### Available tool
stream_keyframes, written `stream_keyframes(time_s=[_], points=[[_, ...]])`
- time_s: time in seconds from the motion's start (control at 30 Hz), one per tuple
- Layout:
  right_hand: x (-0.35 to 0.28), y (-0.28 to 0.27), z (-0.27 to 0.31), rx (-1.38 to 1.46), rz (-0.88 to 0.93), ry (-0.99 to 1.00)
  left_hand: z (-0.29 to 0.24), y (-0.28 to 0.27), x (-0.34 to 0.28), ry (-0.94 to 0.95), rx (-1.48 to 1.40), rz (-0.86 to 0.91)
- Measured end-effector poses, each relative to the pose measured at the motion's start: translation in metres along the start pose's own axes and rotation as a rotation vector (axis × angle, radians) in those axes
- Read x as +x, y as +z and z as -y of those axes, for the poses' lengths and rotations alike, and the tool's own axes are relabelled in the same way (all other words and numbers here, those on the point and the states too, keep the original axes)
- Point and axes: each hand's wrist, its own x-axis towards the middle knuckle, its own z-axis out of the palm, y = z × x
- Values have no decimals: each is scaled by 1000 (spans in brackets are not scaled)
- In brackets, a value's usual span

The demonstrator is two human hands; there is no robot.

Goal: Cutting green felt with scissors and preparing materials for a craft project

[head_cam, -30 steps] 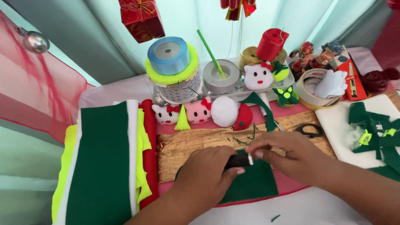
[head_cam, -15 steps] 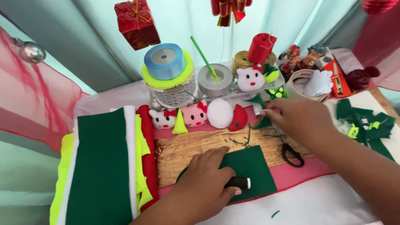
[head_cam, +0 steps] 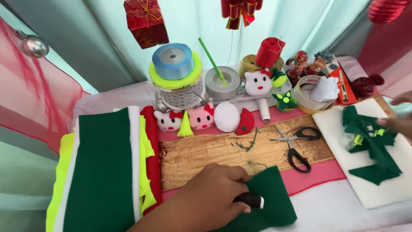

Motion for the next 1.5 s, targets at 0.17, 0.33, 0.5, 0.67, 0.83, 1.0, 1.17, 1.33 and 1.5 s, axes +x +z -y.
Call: stream_keyframes(time_s=[0.17, 0.33, 0.5, 0.67, 0.83, 1.0, 1.17, 1.33, 1.5], points=[[-127, -119, 240, -48, 341, -307, -4, 11, 0, 109, 18, 19], [-145, -53, 284, -85, 99, -1173, 1, 23, -2, 157, 60, -36], [-133, -36, 315, -230, -13, -1051, 9, 43, -4, 245, 54, -84], [-111, -32, 312, -296, 145, -936, 16, 59, -2, 269, 202, -117], [-101, -31, 304, -153, 81, -906, 20, 59, -1, 239, 161, -33], [-90, -39, 295, 77, -57, -948, 19, 62, 1, 189, 169, -12], [-78, -29, 285, -117, -175, -1226, 17, 57, 0, 168, 193, -7], [-77, -19, 285, -99, -152, -1146, 19, 68, 0, 216, 218, -7], [-82, -35, 290, -35, -323, -1134, 18, 68, -3, 245, 192, -64]])
